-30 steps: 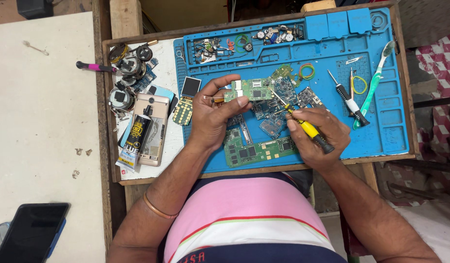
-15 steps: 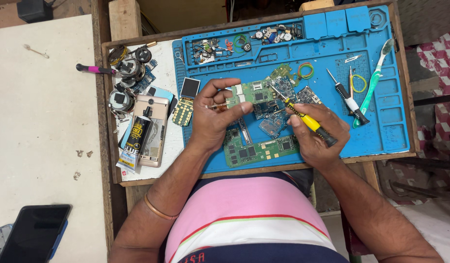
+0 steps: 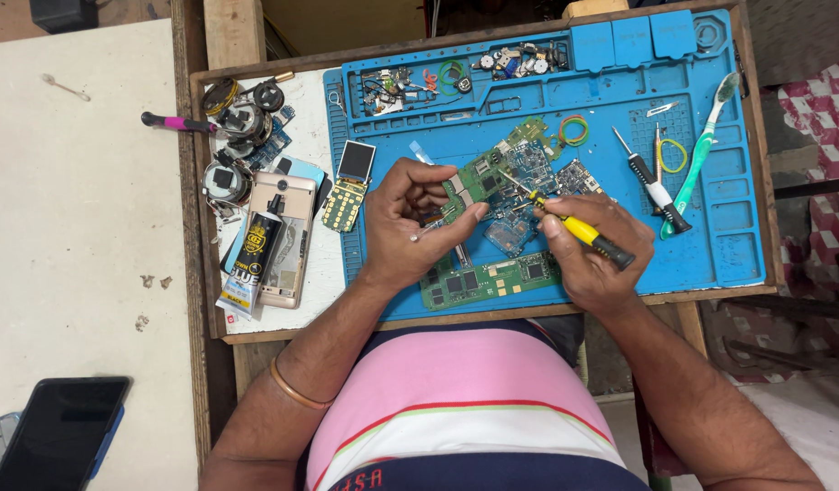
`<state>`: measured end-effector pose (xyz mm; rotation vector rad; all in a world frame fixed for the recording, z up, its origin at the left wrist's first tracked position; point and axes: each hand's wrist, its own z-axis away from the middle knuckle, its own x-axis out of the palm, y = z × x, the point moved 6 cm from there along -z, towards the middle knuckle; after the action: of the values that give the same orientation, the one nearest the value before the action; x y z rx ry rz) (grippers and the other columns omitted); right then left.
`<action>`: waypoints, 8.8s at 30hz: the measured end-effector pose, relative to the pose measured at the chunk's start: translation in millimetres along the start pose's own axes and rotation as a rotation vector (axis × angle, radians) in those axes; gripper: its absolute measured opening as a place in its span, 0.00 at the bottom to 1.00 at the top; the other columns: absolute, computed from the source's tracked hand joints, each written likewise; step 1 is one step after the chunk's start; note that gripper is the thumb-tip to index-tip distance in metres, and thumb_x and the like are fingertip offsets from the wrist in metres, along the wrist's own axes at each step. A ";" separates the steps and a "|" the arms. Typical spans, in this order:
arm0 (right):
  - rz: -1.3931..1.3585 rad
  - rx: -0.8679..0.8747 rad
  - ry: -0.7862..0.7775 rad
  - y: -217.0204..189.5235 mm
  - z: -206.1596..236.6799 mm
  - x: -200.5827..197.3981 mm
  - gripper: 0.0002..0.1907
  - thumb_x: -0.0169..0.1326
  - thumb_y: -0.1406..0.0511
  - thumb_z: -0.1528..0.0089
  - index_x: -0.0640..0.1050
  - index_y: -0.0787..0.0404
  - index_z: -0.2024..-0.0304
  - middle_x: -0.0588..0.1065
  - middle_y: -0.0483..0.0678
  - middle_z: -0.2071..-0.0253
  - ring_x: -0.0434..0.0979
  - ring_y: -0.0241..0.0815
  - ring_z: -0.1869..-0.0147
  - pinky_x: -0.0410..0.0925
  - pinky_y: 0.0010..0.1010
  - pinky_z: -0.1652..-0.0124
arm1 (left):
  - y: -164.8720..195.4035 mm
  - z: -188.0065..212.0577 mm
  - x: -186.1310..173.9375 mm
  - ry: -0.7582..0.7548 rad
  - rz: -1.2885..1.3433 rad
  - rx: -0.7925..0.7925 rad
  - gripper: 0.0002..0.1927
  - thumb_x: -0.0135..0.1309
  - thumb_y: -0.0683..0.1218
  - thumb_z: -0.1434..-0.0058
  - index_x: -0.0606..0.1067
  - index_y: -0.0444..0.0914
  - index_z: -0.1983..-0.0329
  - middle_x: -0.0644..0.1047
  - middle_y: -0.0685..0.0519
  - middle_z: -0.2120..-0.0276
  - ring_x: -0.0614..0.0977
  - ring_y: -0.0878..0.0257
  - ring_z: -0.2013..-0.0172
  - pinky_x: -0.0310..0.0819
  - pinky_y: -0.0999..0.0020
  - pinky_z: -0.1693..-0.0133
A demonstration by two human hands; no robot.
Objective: The person works at a repair bench on several green circuit boards laid on a blue silicone mat, holding a board steady with one hand while using a yellow-handled screwdriver with the other to pry and unscrew components and connectors from the boards. They reposition the boards and continue working on different sections throughout the clip.
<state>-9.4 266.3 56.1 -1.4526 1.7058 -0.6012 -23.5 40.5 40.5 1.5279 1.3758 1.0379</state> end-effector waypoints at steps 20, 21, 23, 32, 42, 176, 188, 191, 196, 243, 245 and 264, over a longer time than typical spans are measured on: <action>0.226 -0.199 -0.030 -23.7 -8.2 9.2 0.11 0.64 0.77 0.38 0.79 0.66 0.53 0.81 0.54 0.57 0.84 0.47 0.54 0.76 0.34 0.54 | 3.0 0.1 1.3 -0.031 -0.073 0.040 0.23 0.71 0.38 0.42 0.71 0.36 0.49 0.82 0.50 0.59 0.85 0.71 0.57 0.81 0.78 0.54; 0.217 -0.191 -0.031 -24.0 -8.5 8.4 0.11 0.63 0.77 0.38 0.80 0.66 0.54 0.81 0.53 0.57 0.84 0.47 0.54 0.75 0.34 0.54 | 2.8 0.0 1.1 -0.024 -0.078 0.036 0.23 0.71 0.38 0.42 0.71 0.36 0.49 0.82 0.50 0.59 0.85 0.71 0.57 0.81 0.78 0.54; 0.200 -0.176 -0.035 -24.0 -8.6 6.3 0.11 0.63 0.77 0.39 0.80 0.66 0.55 0.81 0.53 0.58 0.84 0.46 0.55 0.75 0.34 0.53 | 2.3 -0.1 0.8 -0.011 -0.090 0.027 0.23 0.71 0.38 0.42 0.71 0.36 0.48 0.81 0.51 0.59 0.84 0.70 0.57 0.81 0.78 0.54; 0.184 -0.216 0.011 -19.9 -1.5 1.6 0.11 0.62 0.77 0.38 0.79 0.66 0.54 0.80 0.53 0.59 0.84 0.47 0.53 0.76 0.34 0.54 | 1.0 0.6 1.5 -0.026 -0.024 0.011 0.22 0.69 0.37 0.39 0.71 0.36 0.47 0.82 0.51 0.58 0.85 0.70 0.55 0.82 0.76 0.52; 0.183 -0.209 0.001 -18.1 -0.1 2.9 0.12 0.63 0.77 0.37 0.78 0.65 0.52 0.81 0.53 0.57 0.84 0.46 0.53 0.76 0.33 0.54 | -1.0 0.9 1.5 -0.040 0.028 -0.001 0.22 0.68 0.36 0.38 0.70 0.36 0.46 0.82 0.50 0.58 0.85 0.70 0.54 0.82 0.76 0.52; -0.069 -0.064 -0.005 6.7 12.3 0.3 0.08 0.57 0.73 0.30 0.77 0.68 0.49 0.80 0.58 0.54 0.84 0.43 0.60 0.76 0.28 0.60 | -8.4 0.6 -7.4 0.012 0.023 -0.114 0.24 0.67 0.39 0.38 0.77 0.39 0.39 0.74 0.59 0.61 0.70 0.78 0.67 0.66 0.85 0.68; -0.136 -0.038 0.032 4.1 9.6 -3.7 0.06 0.55 0.71 0.28 0.76 0.67 0.50 0.79 0.57 0.55 0.84 0.41 0.60 0.77 0.26 0.60 | -1.0 -1.5 -4.0 -0.024 0.155 -0.072 0.21 0.61 0.37 0.33 0.73 0.35 0.37 0.81 0.53 0.56 0.83 0.71 0.59 0.79 0.78 0.58; -0.084 -0.052 0.011 1.9 9.3 -2.6 0.06 0.55 0.72 0.29 0.77 0.68 0.50 0.79 0.58 0.55 0.84 0.41 0.60 0.77 0.27 0.60 | -0.6 0.3 -2.9 -0.035 0.110 -0.115 0.21 0.60 0.37 0.33 0.74 0.34 0.37 0.78 0.53 0.58 0.84 0.70 0.59 0.77 0.79 0.62; -0.071 -0.038 -0.010 2.5 9.4 -0.3 0.06 0.56 0.74 0.31 0.78 0.68 0.51 0.79 0.58 0.56 0.84 0.41 0.61 0.77 0.26 0.61 | 1.3 -0.3 -2.9 -0.023 0.107 -0.091 0.21 0.60 0.36 0.33 0.74 0.33 0.37 0.77 0.53 0.57 0.83 0.69 0.59 0.78 0.78 0.60; 0.037 -0.104 -0.037 -6.9 5.9 2.9 0.07 0.59 0.73 0.32 0.78 0.67 0.51 0.80 0.57 0.56 0.84 0.42 0.58 0.76 0.27 0.58 | 6.6 -0.4 2.9 -0.061 0.008 -0.103 0.22 0.65 0.37 0.36 0.76 0.37 0.39 0.75 0.60 0.65 0.75 0.77 0.68 0.70 0.83 0.68; 0.034 -0.096 -0.038 -7.4 5.1 2.6 0.07 0.59 0.73 0.32 0.78 0.66 0.51 0.80 0.56 0.56 0.84 0.42 0.58 0.76 0.27 0.58 | 7.1 -1.3 2.8 -0.057 -0.029 -0.085 0.23 0.66 0.37 0.37 0.76 0.37 0.39 0.74 0.60 0.65 0.73 0.78 0.68 0.68 0.83 0.69; -0.214 -0.058 0.131 10.2 4.0 -1.1 0.11 0.49 0.72 0.29 0.74 0.64 0.44 0.82 0.56 0.51 0.84 0.41 0.58 0.77 0.32 0.54 | -15.5 -12.1 -1.4 0.035 0.149 -0.204 0.25 0.68 0.36 0.45 0.77 0.34 0.43 0.79 0.58 0.66 0.78 0.76 0.68 0.72 0.83 0.67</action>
<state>-12.1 270.3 46.3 -1.6827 1.6909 -0.7827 -40.0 40.8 29.8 1.4833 1.1535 1.2618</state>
